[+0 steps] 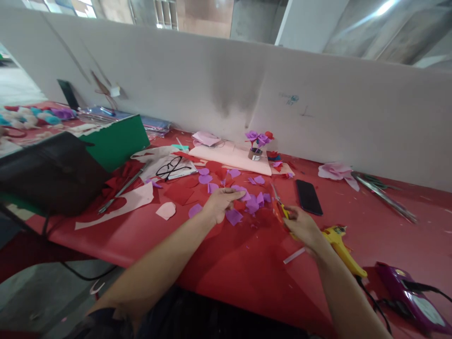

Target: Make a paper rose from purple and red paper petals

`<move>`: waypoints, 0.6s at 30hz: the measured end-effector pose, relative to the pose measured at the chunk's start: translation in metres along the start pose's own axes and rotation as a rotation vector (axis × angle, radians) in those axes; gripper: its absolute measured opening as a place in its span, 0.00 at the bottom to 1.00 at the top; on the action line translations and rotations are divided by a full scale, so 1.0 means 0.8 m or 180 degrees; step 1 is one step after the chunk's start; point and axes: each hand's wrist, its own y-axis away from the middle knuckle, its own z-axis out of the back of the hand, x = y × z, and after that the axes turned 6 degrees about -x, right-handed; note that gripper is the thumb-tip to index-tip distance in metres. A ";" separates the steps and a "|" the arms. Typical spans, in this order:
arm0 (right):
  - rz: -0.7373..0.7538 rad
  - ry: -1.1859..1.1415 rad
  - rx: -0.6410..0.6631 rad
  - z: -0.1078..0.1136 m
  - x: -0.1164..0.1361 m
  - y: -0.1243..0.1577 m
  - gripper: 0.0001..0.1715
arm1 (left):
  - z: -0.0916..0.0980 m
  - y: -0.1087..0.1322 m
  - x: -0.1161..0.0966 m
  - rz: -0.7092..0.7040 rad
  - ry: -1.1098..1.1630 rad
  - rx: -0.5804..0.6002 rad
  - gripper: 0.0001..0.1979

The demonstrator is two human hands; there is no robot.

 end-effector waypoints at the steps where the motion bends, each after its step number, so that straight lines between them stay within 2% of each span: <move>1: -0.0067 -0.0264 -0.0047 0.003 0.001 0.004 0.25 | 0.001 -0.002 0.000 0.0036 0.0034 -0.0037 0.16; 4: -0.0228 -0.1295 -0.0271 0.014 0.013 0.018 0.40 | 0.004 -0.005 -0.002 0.0087 0.0181 -0.0142 0.15; 5: -0.0216 -0.1516 -0.0318 0.017 0.020 0.022 0.41 | 0.005 -0.004 -0.004 0.0076 0.0224 -0.0145 0.14; 8: -0.0042 -0.1640 -0.0385 0.023 0.043 0.022 0.31 | 0.007 -0.001 -0.011 0.0025 0.0285 -0.0106 0.15; 10: 0.0210 -0.1521 -0.0409 0.022 0.056 0.015 0.29 | 0.008 0.002 -0.017 0.0009 0.0298 -0.0158 0.17; 13: 0.0678 -0.1080 -0.0222 0.012 0.067 0.007 0.31 | 0.008 0.007 -0.025 -0.0081 0.0313 -0.0239 0.17; 18: 0.1493 0.0050 -0.0246 -0.009 0.059 0.013 0.31 | 0.008 0.013 -0.032 -0.0310 0.0348 -0.0246 0.16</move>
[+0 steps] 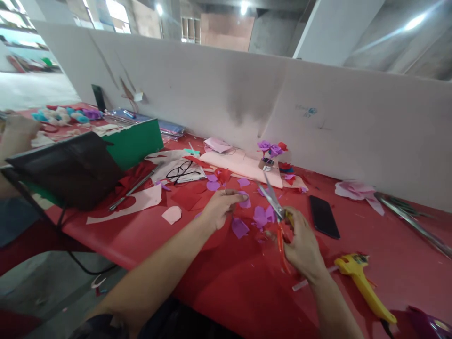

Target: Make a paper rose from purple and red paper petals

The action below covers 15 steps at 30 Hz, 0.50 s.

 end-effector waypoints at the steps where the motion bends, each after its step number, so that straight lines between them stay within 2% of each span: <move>1: 0.0130 0.0160 0.0007 -0.003 -0.001 0.004 0.30 | 0.000 0.001 0.000 -0.0032 -0.0002 0.0022 0.15; 3: 0.0239 0.0272 0.0081 -0.007 -0.001 0.010 0.30 | 0.000 0.004 0.000 -0.0080 -0.0014 0.0072 0.14; 8: 0.0124 0.0017 0.0269 -0.011 0.004 0.017 0.30 | -0.001 0.008 0.003 -0.0185 -0.0072 0.0101 0.08; 15: 0.0058 -0.0200 0.0217 -0.009 0.011 0.018 0.28 | 0.000 0.006 0.005 -0.0261 -0.0189 0.0119 0.05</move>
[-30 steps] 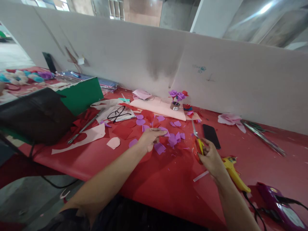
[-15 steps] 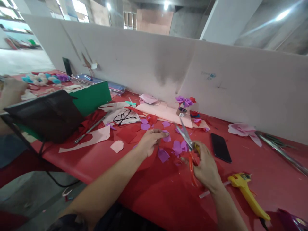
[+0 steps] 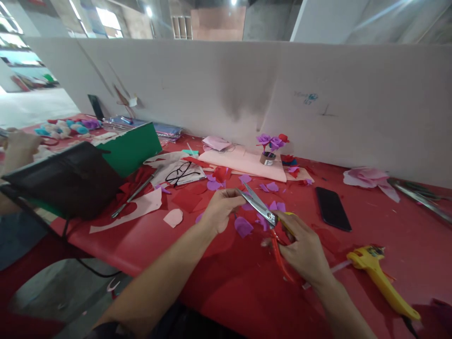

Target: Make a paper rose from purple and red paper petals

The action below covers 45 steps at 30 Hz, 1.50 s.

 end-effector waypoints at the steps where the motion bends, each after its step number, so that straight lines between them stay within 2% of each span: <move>1: -0.0019 -0.0037 -0.0018 0.000 0.000 0.000 0.27 | 0.000 -0.001 0.000 0.0000 -0.0019 0.0001 0.05; 11: -0.0154 -0.0337 -0.0007 0.005 -0.003 -0.002 0.23 | 0.003 -0.001 -0.003 0.0098 -0.0064 0.0100 0.09; 19: -0.0879 -0.0812 0.0263 0.001 -0.016 0.002 0.25 | 0.005 -0.002 -0.010 0.0016 -0.0082 0.0258 0.11; 21: -0.0792 -0.0822 0.0240 0.003 -0.016 0.002 0.28 | 0.006 -0.002 -0.010 0.0003 -0.0063 0.0250 0.10; 24: -0.0371 -0.0576 0.0166 0.006 -0.017 0.002 0.32 | 0.007 -0.003 -0.008 -0.0022 -0.0055 0.0212 0.08; 28: -0.0142 -0.0306 0.0249 0.006 -0.020 0.001 0.30 | 0.007 -0.003 -0.004 -0.0053 -0.0113 0.0244 0.06; 34: -0.0107 -0.0480 0.0320 0.007 -0.014 -0.001 0.27 | 0.006 0.001 -0.008 -0.0076 -0.0299 0.0275 0.05; 40: -0.0291 -0.0688 0.0440 0.010 -0.006 -0.002 0.27 | 0.006 0.003 -0.011 -0.0028 -0.0366 0.0519 0.07; 45: -0.0451 -0.0736 0.0477 0.009 -0.008 0.000 0.27 | 0.008 0.003 -0.012 -0.0022 -0.0258 0.0573 0.08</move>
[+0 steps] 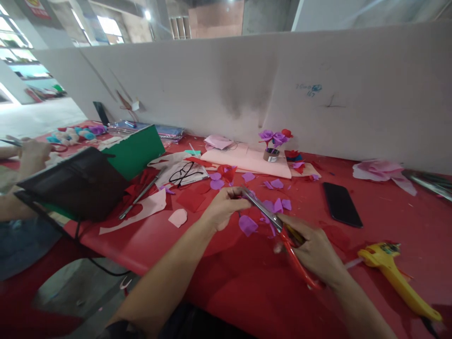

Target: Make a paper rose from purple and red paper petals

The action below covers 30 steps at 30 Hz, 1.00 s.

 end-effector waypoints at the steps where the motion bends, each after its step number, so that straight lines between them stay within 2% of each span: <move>1: -0.0025 -0.0028 -0.0008 0.000 0.000 0.000 0.27 | 0.000 0.000 0.000 0.0005 -0.0007 0.0006 0.08; 16: -0.0313 -0.0101 -0.0102 0.002 -0.003 0.000 0.29 | 0.005 -0.004 -0.002 -0.0152 0.0032 -0.0231 0.06; 23: -0.0211 -0.0054 0.0198 0.007 -0.001 0.000 0.27 | 0.008 -0.005 -0.002 -0.0261 0.0063 -0.0287 0.06; 27: -0.0248 -0.0045 -0.0137 0.006 -0.007 0.000 0.27 | 0.005 -0.006 -0.001 -0.0292 0.0090 -0.0457 0.07; 30: -0.0100 0.0128 -0.0420 0.004 -0.011 -0.001 0.28 | 0.001 -0.006 0.002 -0.0302 0.0126 -0.0565 0.09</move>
